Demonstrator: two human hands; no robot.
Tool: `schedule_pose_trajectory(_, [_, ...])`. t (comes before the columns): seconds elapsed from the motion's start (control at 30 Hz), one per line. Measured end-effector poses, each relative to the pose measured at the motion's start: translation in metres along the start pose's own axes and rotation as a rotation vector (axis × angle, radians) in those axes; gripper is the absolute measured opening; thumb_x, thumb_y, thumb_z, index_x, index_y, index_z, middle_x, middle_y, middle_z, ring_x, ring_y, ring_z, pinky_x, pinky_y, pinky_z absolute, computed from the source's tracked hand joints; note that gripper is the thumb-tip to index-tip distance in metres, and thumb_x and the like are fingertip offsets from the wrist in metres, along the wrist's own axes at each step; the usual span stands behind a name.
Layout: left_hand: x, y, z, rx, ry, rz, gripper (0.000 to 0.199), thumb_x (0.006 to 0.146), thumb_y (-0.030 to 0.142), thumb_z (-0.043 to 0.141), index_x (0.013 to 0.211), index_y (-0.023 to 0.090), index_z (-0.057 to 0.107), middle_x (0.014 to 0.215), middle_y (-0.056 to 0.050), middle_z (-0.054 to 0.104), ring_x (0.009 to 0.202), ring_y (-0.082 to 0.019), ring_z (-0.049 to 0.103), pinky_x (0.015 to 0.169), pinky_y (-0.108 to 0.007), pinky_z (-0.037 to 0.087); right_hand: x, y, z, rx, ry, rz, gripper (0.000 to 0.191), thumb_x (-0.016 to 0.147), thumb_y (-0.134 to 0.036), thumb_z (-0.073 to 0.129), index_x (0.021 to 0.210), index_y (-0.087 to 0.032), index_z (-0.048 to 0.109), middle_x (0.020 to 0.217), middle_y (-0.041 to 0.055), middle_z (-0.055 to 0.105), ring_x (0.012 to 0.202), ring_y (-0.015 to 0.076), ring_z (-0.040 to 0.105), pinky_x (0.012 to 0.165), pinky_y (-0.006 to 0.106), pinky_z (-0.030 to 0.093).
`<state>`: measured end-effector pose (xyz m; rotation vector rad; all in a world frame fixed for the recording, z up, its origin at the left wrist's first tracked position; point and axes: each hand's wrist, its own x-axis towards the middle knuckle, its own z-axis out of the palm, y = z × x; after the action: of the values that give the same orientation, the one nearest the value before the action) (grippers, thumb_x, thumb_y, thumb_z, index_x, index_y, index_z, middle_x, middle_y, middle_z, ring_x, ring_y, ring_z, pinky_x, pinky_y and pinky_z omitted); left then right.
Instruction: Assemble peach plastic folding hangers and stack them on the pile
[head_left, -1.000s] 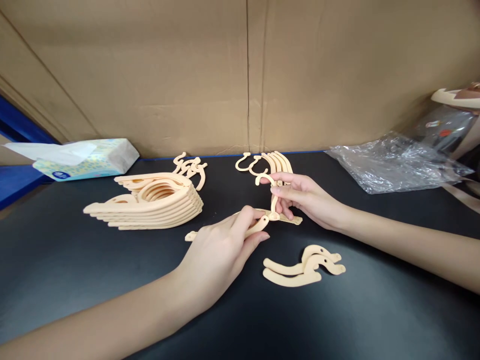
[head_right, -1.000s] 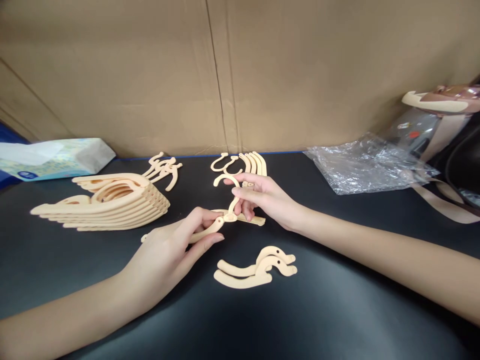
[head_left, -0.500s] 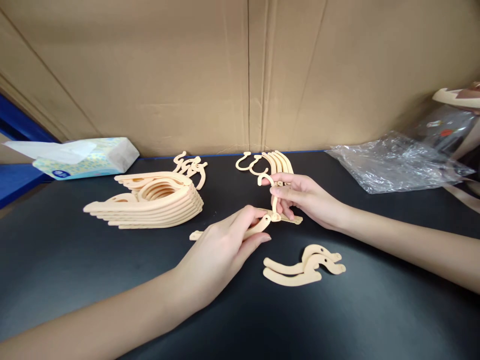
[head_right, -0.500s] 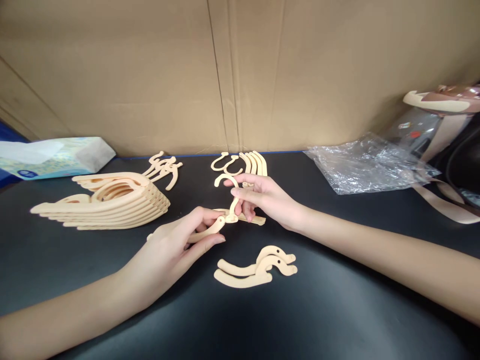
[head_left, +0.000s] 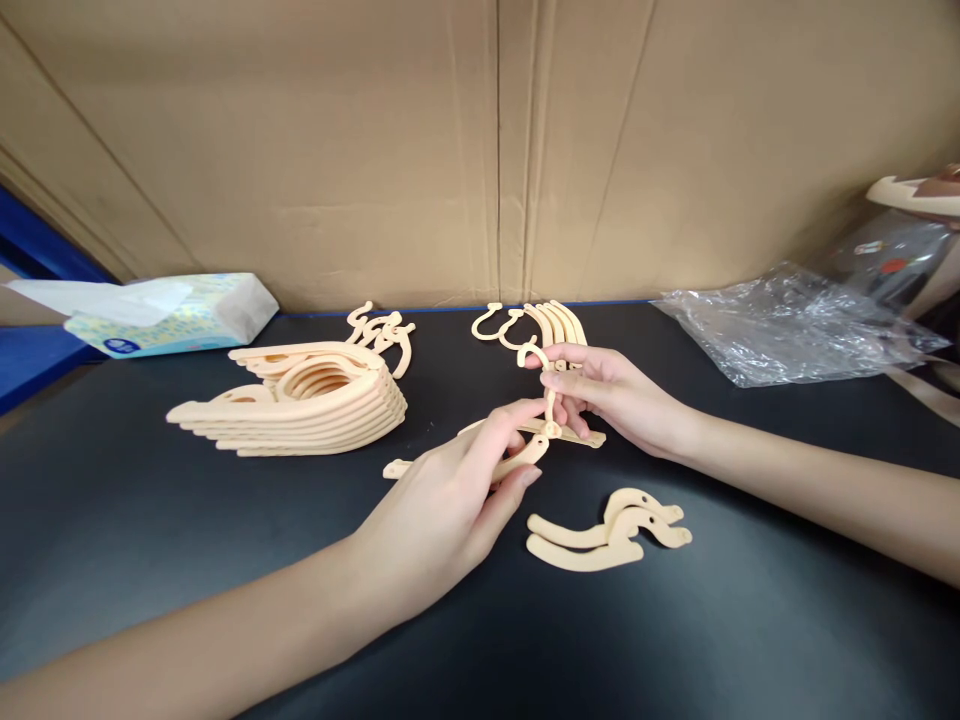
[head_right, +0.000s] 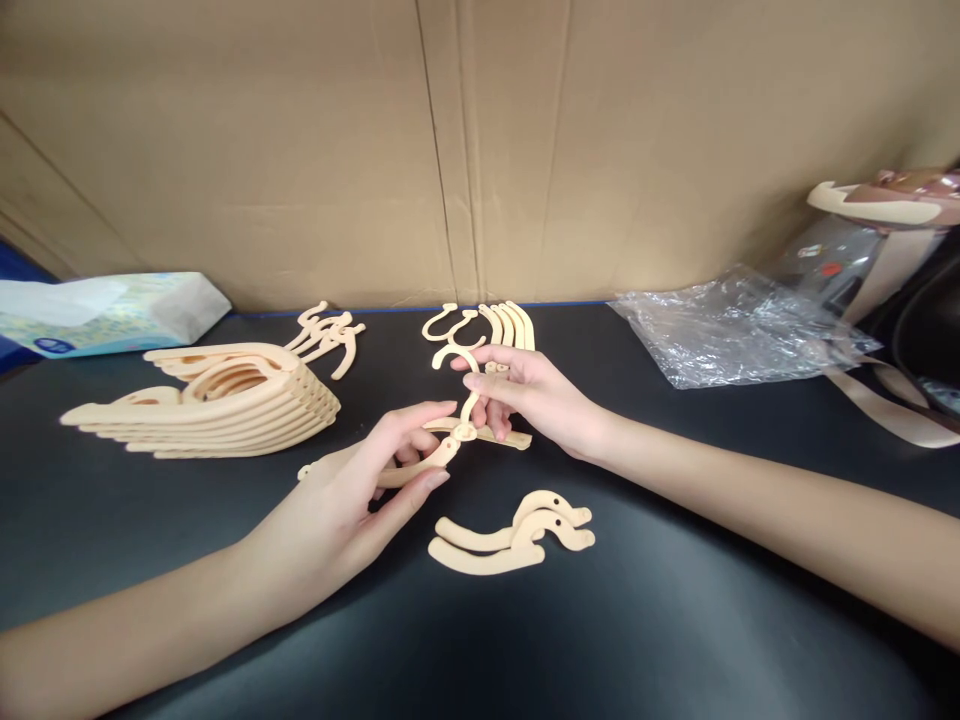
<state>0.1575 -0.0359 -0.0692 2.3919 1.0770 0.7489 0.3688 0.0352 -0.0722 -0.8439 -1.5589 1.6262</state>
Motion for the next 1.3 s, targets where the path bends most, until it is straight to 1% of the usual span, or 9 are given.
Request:
schedule_pose_trajectory(0.07, [0.0008,-0.0002,0.0000,0.019,-0.004,0.047,0.044,0.099,0.017,0.044,0.139,0.029,0.034,0.111,0.001,0.062,0.098,-0.011,0.065,0.090,-0.024,0.053,0.0007,-0.0005,0.0005,-0.013,0.001,-0.003,0.031,0.090,-0.032,0.064,0.117,-0.017,0.060,0.059,-0.0041,0.063,0.044,0.0073,0.053,0.043,0.018,0.041])
schedule_pose_trajectory(0.17, [0.0030,0.0008,-0.0009,0.052,-0.024,0.104,0.041,0.099,0.014,0.044,0.136,0.029,0.040,0.122,0.000,0.061,0.108,-0.012,0.061,0.095,-0.023,0.050,0.0010,-0.0018,0.0016,-0.038,0.003,0.002,0.030,0.090,-0.033,0.064,0.115,-0.016,0.060,0.059,-0.0039,0.063,0.044,0.0078,0.054,0.042,0.019,0.042])
schedule_pose_trajectory(0.47, [0.0032,0.0022,-0.0019,0.057,-0.043,0.101,0.036,0.099,0.013,0.042,0.133,0.023,0.043,0.131,-0.003,0.060,0.113,-0.014,0.061,0.095,-0.027,0.051,-0.0006,-0.0026,0.0028,-0.068,0.021,0.004,0.026,0.090,-0.033,0.063,0.110,-0.016,0.060,0.053,-0.0064,0.058,0.042,0.0075,0.053,0.041,0.019,0.039])
schedule_pose_trajectory(0.63, [0.0031,0.0010,-0.0011,0.048,-0.043,0.102,0.035,0.099,0.014,0.041,0.132,0.023,0.044,0.132,-0.004,0.060,0.111,-0.016,0.063,0.092,-0.029,0.053,-0.0012,-0.0032,0.0033,-0.076,0.040,-0.001,0.029,0.089,-0.034,0.063,0.112,-0.016,0.060,0.054,-0.0056,0.060,0.042,0.0082,0.054,0.043,0.020,0.041])
schedule_pose_trajectory(0.83, [0.0033,-0.0007,0.0006,0.058,-0.028,0.097,0.029,0.099,0.014,0.043,0.127,0.021,0.047,0.130,-0.003,0.062,0.111,-0.013,0.063,0.092,-0.025,0.052,-0.0024,-0.0039,0.0032,-0.097,0.053,-0.009,0.029,0.090,-0.033,0.063,0.112,-0.015,0.061,0.054,-0.0042,0.061,0.043,0.0084,0.053,0.043,0.020,0.041])
schedule_pose_trajectory(0.97, [0.0034,-0.0006,0.0008,0.060,-0.025,0.100,0.031,0.099,0.014,0.045,0.129,0.022,0.045,0.131,-0.001,0.061,0.113,-0.012,0.061,0.094,-0.023,0.050,-0.0022,-0.0037,0.0027,-0.071,0.044,-0.005,0.027,0.090,-0.032,0.062,0.111,-0.015,0.061,0.054,-0.0045,0.061,0.043,0.0081,0.053,0.043,0.020,0.041])
schedule_pose_trajectory(1.17, [0.0020,0.0006,-0.0001,0.021,-0.021,0.040,0.030,0.099,0.016,0.046,0.128,0.025,0.045,0.126,0.000,0.062,0.108,-0.012,0.063,0.094,-0.023,0.052,-0.0014,-0.0028,0.0025,-0.034,0.026,-0.023,0.031,0.090,-0.032,0.063,0.117,-0.018,0.060,0.060,-0.0042,0.061,0.051,0.0097,0.056,0.048,0.021,0.044])
schedule_pose_trajectory(1.23, [0.0019,0.0004,-0.0004,0.004,-0.016,0.013,0.029,0.099,0.018,0.047,0.128,0.026,0.046,0.122,0.001,0.062,0.106,-0.012,0.064,0.093,-0.023,0.052,-0.0015,-0.0029,0.0023,-0.032,0.020,-0.025,0.027,0.090,-0.032,0.064,0.113,-0.019,0.061,0.061,-0.0042,0.060,0.054,0.0094,0.055,0.051,0.021,0.045])
schedule_pose_trajectory(1.3, [0.0020,0.0000,-0.0007,-0.009,-0.012,-0.019,0.029,0.099,0.020,0.048,0.128,0.027,0.047,0.117,0.002,0.064,0.101,-0.011,0.065,0.089,-0.021,0.052,-0.0014,-0.0033,0.0022,-0.047,0.009,-0.031,0.020,0.089,-0.033,0.065,0.102,-0.018,0.064,0.064,-0.0038,0.060,0.056,0.0085,0.055,0.055,0.021,0.045])
